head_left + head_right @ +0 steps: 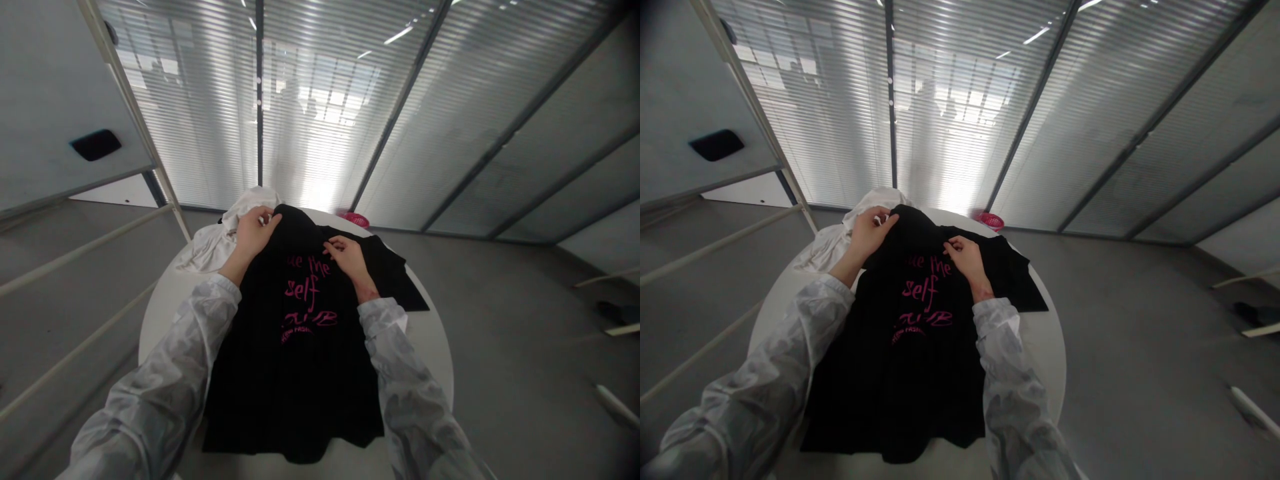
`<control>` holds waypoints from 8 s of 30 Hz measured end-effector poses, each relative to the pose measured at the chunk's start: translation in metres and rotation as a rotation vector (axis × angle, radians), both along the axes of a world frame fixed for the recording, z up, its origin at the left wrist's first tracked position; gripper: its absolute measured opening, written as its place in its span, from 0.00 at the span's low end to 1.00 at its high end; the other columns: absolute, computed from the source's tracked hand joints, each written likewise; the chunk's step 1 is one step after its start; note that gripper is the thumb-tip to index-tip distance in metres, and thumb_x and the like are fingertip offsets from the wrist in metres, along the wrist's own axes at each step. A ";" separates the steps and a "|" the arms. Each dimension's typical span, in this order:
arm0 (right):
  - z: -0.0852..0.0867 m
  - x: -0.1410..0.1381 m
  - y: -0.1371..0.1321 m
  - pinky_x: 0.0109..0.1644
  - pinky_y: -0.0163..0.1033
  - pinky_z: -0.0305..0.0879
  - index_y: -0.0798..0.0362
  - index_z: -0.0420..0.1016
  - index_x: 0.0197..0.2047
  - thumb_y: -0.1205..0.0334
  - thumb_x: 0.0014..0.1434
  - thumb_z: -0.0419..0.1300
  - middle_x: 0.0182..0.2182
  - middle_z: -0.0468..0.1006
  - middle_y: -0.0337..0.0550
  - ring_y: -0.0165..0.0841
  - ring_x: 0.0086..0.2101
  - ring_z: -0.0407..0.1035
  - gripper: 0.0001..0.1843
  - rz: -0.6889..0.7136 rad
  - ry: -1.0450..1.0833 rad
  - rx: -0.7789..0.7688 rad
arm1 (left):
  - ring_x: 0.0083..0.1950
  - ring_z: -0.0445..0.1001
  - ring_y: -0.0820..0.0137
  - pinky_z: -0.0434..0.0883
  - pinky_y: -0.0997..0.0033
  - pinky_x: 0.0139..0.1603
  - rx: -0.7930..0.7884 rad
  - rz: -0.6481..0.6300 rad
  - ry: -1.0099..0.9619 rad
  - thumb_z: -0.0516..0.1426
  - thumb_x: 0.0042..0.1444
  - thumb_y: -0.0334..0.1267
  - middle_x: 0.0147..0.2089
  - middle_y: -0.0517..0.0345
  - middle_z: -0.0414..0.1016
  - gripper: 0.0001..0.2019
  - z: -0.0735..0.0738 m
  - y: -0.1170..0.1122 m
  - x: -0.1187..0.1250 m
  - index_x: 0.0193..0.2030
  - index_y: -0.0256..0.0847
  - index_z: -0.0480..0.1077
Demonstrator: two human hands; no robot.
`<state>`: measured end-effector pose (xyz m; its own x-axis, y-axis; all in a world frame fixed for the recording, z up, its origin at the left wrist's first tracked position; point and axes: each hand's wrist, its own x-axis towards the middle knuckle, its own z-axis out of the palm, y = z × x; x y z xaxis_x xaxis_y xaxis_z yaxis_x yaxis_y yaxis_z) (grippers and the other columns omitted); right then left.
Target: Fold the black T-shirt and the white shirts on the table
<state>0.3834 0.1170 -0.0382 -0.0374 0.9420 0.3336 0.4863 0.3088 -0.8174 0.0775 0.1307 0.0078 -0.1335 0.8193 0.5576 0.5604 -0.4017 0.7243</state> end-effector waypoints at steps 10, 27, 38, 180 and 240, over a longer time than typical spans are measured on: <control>-0.014 -0.003 0.007 0.79 0.58 0.60 0.46 0.58 0.81 0.39 0.64 0.70 0.76 0.67 0.49 0.46 0.75 0.61 0.50 0.069 -0.044 0.091 | 0.81 0.64 0.54 0.66 0.50 0.79 -0.008 -0.234 -0.022 0.63 0.68 0.48 0.81 0.43 0.63 0.39 -0.027 0.018 0.005 0.82 0.47 0.55; -0.048 -0.009 -0.015 0.82 0.68 0.41 0.48 0.68 0.78 0.35 0.72 0.61 0.80 0.59 0.56 0.54 0.79 0.49 0.40 0.115 -0.662 -0.056 | 0.81 0.64 0.48 0.44 0.43 0.86 -0.199 -0.301 0.752 0.64 0.65 0.56 0.78 0.41 0.69 0.32 -0.065 -0.003 -0.005 0.71 0.42 0.74; -0.010 -0.009 -0.129 0.83 0.62 0.45 0.47 0.58 0.83 0.37 0.79 0.49 0.82 0.54 0.49 0.46 0.80 0.48 0.38 0.288 -0.847 0.088 | 0.82 0.63 0.54 0.51 0.45 0.86 -0.036 -0.562 0.676 0.54 0.74 0.63 0.81 0.49 0.64 0.35 -0.065 -0.089 -0.034 0.79 0.47 0.66; 0.002 -0.073 -0.181 0.68 0.58 0.68 0.44 0.80 0.52 0.66 0.67 0.68 0.60 0.80 0.46 0.45 0.60 0.75 0.12 0.496 -0.309 0.239 | 0.61 0.78 0.54 0.73 0.52 0.65 -0.129 -0.419 -0.023 0.55 0.71 0.43 0.58 0.45 0.80 0.12 -0.054 -0.255 -0.060 0.56 0.44 0.74; 0.002 -0.082 -0.195 0.78 0.63 0.59 0.43 0.77 0.68 0.59 0.71 0.68 0.63 0.82 0.47 0.45 0.62 0.76 0.24 0.599 -0.421 0.289 | 0.42 0.83 0.54 0.79 0.62 0.40 -0.531 0.120 -0.447 0.67 0.56 0.62 0.38 0.54 0.86 0.25 -0.017 -0.237 -0.114 0.47 0.42 0.85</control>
<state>0.3014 -0.0777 -0.0362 -0.6887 0.5995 0.4077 0.4210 0.7885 -0.4484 -0.0364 -0.1065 -0.0093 -0.3630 0.9308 -0.0432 0.1819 0.1163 0.9764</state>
